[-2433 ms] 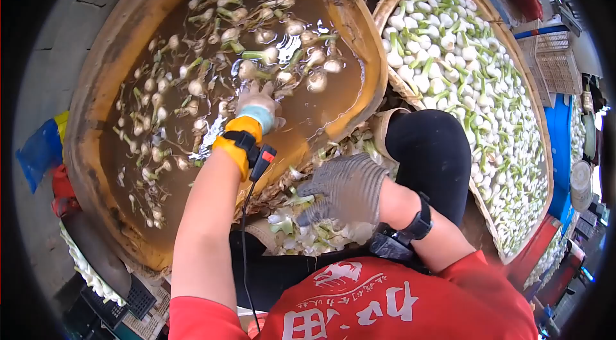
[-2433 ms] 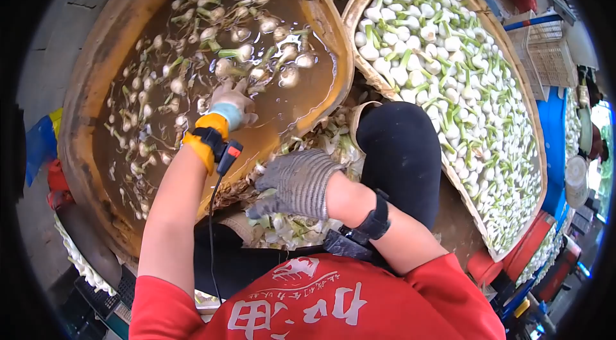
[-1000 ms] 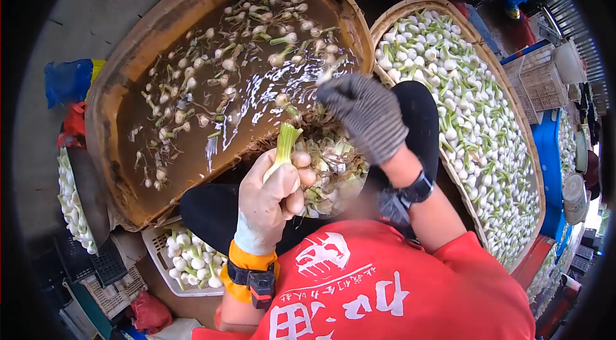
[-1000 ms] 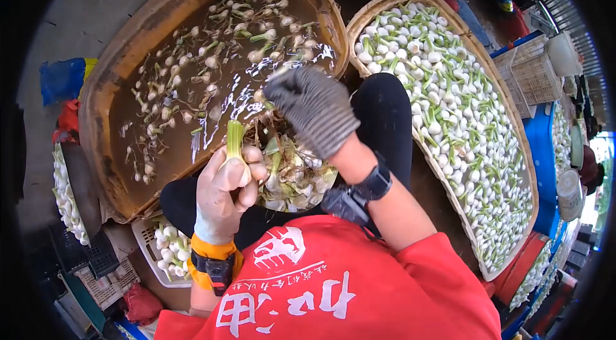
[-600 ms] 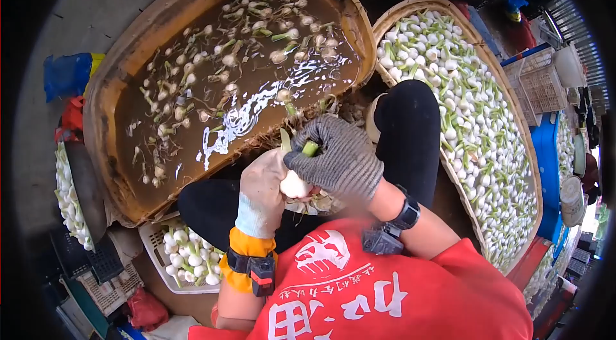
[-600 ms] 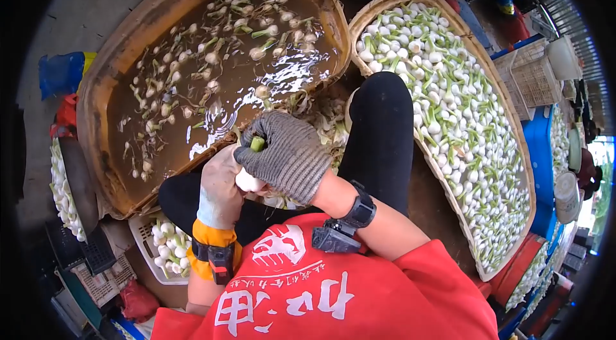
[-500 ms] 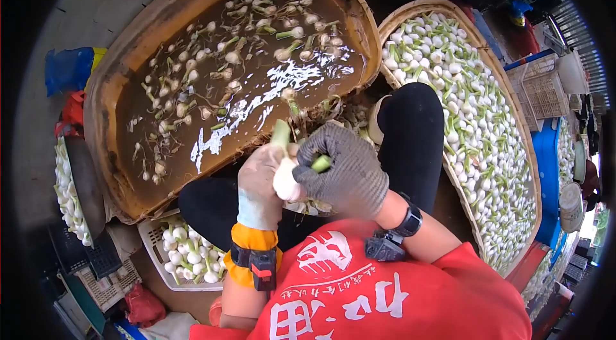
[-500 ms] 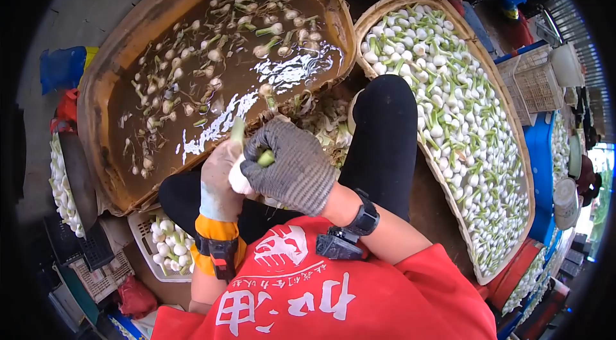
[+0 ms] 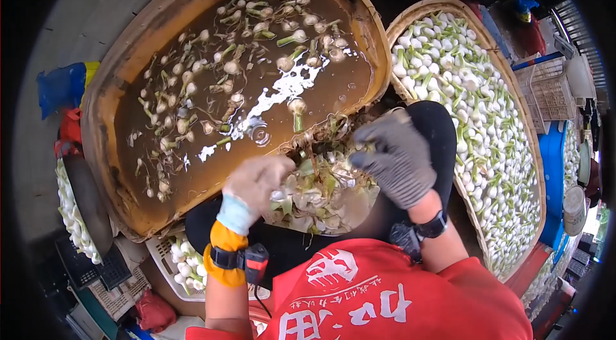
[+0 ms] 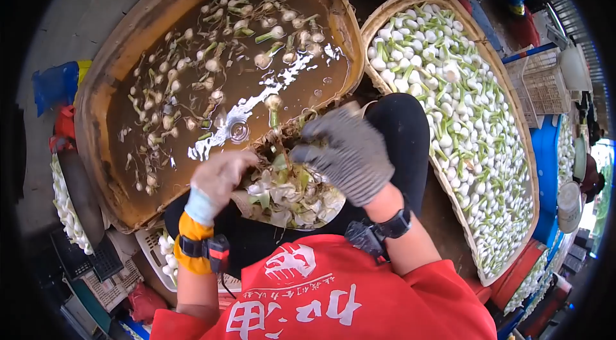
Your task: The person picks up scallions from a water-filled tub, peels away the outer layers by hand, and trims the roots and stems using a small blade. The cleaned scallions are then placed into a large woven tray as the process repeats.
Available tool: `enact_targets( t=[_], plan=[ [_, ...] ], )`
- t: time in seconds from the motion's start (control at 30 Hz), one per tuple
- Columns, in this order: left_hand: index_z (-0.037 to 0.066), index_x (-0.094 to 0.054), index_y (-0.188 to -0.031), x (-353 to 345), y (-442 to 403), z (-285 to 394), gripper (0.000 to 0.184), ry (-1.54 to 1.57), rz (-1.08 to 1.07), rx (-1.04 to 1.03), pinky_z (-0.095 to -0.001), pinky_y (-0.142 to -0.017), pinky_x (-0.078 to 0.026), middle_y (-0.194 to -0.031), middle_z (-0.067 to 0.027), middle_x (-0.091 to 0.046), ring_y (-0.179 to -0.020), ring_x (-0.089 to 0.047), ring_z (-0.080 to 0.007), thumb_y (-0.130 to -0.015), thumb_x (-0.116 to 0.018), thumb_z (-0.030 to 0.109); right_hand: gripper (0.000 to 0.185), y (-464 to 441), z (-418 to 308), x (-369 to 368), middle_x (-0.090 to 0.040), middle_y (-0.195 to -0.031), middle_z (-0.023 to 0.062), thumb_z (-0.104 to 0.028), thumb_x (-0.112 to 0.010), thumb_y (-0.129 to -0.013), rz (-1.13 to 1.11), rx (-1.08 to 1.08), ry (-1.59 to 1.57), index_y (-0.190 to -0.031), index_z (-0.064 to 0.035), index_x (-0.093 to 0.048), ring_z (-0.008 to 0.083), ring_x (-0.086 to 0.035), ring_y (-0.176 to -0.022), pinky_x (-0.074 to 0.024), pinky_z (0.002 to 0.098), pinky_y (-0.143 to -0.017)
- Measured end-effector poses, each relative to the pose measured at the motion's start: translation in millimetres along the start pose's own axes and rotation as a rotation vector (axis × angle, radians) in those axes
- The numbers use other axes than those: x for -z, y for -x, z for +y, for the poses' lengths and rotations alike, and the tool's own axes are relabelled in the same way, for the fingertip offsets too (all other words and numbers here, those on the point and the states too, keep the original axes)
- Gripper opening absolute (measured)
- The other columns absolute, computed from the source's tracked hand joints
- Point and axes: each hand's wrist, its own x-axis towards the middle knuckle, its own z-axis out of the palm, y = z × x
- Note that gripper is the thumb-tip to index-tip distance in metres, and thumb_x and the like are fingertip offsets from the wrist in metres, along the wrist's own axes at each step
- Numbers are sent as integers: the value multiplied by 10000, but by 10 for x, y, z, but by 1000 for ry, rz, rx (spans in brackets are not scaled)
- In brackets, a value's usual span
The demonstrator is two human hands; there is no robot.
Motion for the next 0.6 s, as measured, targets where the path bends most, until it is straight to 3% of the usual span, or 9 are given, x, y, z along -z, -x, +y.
enact_targets(
  t=[0.1,0.13,0.2,0.27,0.43,0.47,0.5,0.53,0.6],
  plan=[
    [66,-708,-1064,139,-699,-206,211,-449,233,-513,-339,-845,-524,-1051,-101,-702,-925,-656,-250,-952,-555,158,319,160,228,-416,-669,-851,73,-398,-741,-803,-197,-4,-224,-924,-105,-704,278,-654,-778,-528,374,-710],
    [75,-682,-1096,117,-943,-236,223,-399,236,-546,-378,-917,-501,-1077,-110,-694,-1030,-644,-282,-912,-559,46,319,220,284,-530,-669,-851,73,-398,-741,-803,-199,-11,-231,-924,-105,-704,278,-654,-778,-528,374,-710],
    [153,-654,-1176,126,-1521,-305,386,-544,40,-494,-371,-967,-474,-1235,-118,-638,-1146,-596,-312,-858,-544,-35,309,285,335,-676,-674,-874,79,-388,-722,-829,-257,35,-64,-950,-103,-705,290,-659,-810,-529,386,-721],
    [260,-602,-1267,-48,-1937,-313,519,-1093,-308,-562,-390,-1072,-388,-1437,-85,-499,-1310,-466,-334,-834,-561,-23,333,206,285,-653,-678,-903,91,-389,-715,-841,-327,1,-43,-1003,-99,-695,292,-663,-827,-531,393,-726],
    [294,-664,-1197,-592,-2478,-651,376,-1439,-733,-808,-449,-1134,-271,-1556,20,-330,-1426,-289,-297,-851,-641,150,381,39,300,-498,-682,-927,115,-406,-658,-896,-433,-82,-27,-1111,-93,-671,302,-664,-841,-530,396,-759],
    [295,-675,-1187,-639,-2518,-603,353,-1522,-900,-814,-471,-1145,-236,-1573,38,-299,-1451,-240,-284,-847,-657,200,390,-10,289,-456,-681,-930,118,-414,-642,-905,-496,-151,-6,-1116,-88,-669,307,-663,-848,-528,397,-765],
    [297,-651,-1169,-646,-2478,-464,316,-1584,-982,-778,-453,-1106,-315,-1446,-20,-491,-1349,-418,-322,-855,-664,257,408,-29,311,-430,-678,-932,122,-429,-625,-912,-496,-179,-26,-1111,-74,-665,313,-661,-859,-526,400,-766],
    [297,-651,-1169,-666,-2496,-543,316,-1579,-992,-787,-453,-1106,-315,-1446,-20,-491,-1349,-418,-322,-855,-664,257,408,-41,344,-422,-678,-932,122,-429,-625,-912,-494,-191,-27,-1111,-74,-665,313,-661,-859,-526,400,-766],
    [185,-673,-1084,-624,-2523,-990,193,-1104,-852,-160,-430,-948,-473,-1232,-83,-637,-1100,-611,-306,-922,-621,279,343,-26,400,-439,-695,-931,114,-373,-655,-900,-463,-242,18,-1119,-111,-693,296,-671,-841,-534,381,-763]
  ],
)
